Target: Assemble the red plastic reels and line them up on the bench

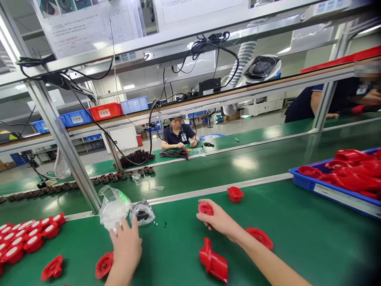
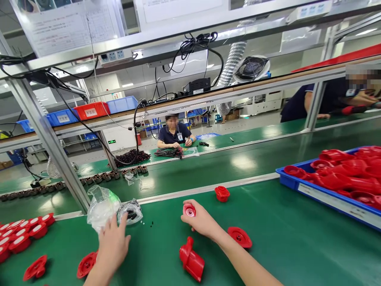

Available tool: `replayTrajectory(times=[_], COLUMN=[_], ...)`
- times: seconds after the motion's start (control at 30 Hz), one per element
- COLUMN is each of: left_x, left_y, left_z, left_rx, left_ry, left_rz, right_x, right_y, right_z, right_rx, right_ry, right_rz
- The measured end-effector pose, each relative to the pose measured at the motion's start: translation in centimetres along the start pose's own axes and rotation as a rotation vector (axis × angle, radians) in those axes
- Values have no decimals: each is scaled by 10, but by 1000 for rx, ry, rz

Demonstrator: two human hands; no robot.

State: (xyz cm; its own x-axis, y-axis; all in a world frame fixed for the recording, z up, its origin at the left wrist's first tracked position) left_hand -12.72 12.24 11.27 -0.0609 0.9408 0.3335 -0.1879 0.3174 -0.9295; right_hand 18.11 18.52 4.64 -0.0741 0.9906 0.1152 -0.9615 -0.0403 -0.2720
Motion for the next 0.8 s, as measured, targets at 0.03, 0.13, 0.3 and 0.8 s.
replayTrajectory(times=[0.03, 0.13, 0.3, 0.8], left_x=[2, -2, -29, -35], left_y=[0, 4, 15, 35], left_z=[14, 20, -47, -102], left_rx=[94, 227, 78, -1360], left_ry=[-58, -59, 153, 232], left_rz=[26, 119, 151, 306], right_x=[2, 6, 4, -28], right_y=[0, 1, 6, 41], right_z=[-5, -13, -15, 39], right_rx=[205, 508, 680, 824], right_ry=[36, 93, 165, -10], right_rz=[-24, -75, -91, 221])
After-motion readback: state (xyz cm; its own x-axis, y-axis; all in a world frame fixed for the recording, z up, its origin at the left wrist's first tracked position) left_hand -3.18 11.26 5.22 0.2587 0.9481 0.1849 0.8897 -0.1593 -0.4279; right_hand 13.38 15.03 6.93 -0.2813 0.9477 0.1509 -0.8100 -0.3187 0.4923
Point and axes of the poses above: each hand's wrist, its own x-axis towards the middle knuckle, its own y-axis out of the palm, z = x × y, the point moved 10 cm from there along x, towards the middle knuckle, and after that the axes turned 2 degrees about -y, right-handed, at the moved point
